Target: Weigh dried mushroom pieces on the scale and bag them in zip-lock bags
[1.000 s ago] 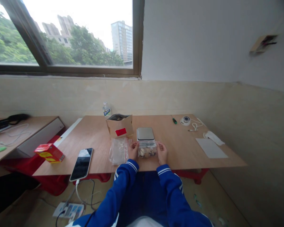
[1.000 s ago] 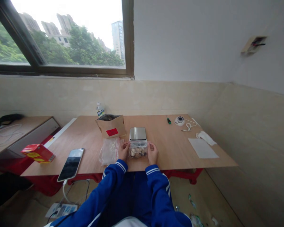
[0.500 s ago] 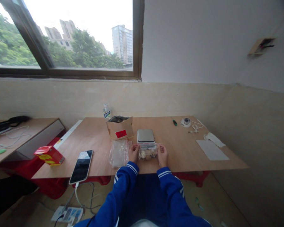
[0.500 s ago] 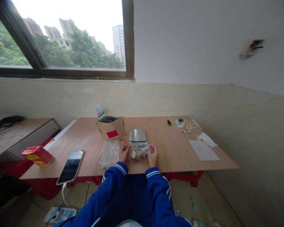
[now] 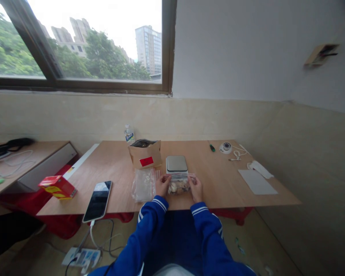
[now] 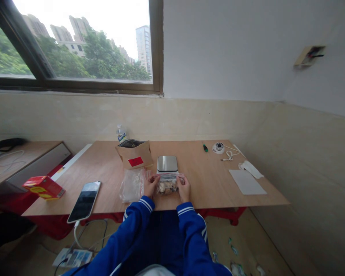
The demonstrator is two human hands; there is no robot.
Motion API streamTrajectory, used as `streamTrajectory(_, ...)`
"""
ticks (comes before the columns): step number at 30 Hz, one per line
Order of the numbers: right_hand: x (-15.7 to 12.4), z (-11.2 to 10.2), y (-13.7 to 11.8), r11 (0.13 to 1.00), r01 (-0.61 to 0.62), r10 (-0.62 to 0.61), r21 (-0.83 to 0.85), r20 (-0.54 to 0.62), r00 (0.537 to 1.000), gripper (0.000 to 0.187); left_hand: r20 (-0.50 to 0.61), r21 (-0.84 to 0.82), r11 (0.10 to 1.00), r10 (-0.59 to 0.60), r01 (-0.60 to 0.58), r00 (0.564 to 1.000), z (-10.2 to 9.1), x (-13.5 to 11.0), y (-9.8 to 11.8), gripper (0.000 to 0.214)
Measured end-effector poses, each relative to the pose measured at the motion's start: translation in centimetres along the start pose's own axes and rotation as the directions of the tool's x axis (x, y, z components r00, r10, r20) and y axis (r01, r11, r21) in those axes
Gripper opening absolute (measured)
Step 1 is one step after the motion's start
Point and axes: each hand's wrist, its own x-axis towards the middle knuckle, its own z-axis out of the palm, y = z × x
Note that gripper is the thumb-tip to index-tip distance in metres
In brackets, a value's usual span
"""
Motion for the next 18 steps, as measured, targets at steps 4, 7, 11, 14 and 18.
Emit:
streamTrajectory(4, 0.03, -0.17, 0.19, 1.0, -0.004, 0.004, -0.008, -0.008, 1.0, 0.031, 0.014, -0.016, 1.0, 0.002, -0.001, 1.0, 0.03, -0.06, 0.13, 0.029)
streamTrajectory(7, 0.03, -0.22, 0.09, 1.0, 0.01, -0.01, -0.005, 0.002, 1.0, 0.03, 0.027, -0.024, 1.0, 0.002, -0.001, 1.0, 0.02, -0.06, 0.18, 0.029)
streamTrajectory(11, 0.04, -0.2, 0.09, 1.0, 0.01, -0.01, 0.001, 0.015, 1.0, 0.03, 0.029, -0.031, 1.0, 0.0, 0.001, 1.0, 0.04, -0.13, 0.34, 0.03)
streamTrajectory(14, 0.05, -0.24, 0.23, 1.0, -0.009, 0.009, -0.009, 0.0, 1.0, 0.032, 0.024, -0.03, 1.0, 0.002, -0.001, 1.0, 0.12, -0.28, 0.5, 0.031)
streamTrajectory(18, 0.06, -0.35, 0.23, 0.999, -0.039, 0.038, -0.027, -0.018, 0.999, 0.034, 0.035, -0.024, 1.0, 0.002, -0.001, 0.999, 0.24, -0.48, 0.42, 0.031)
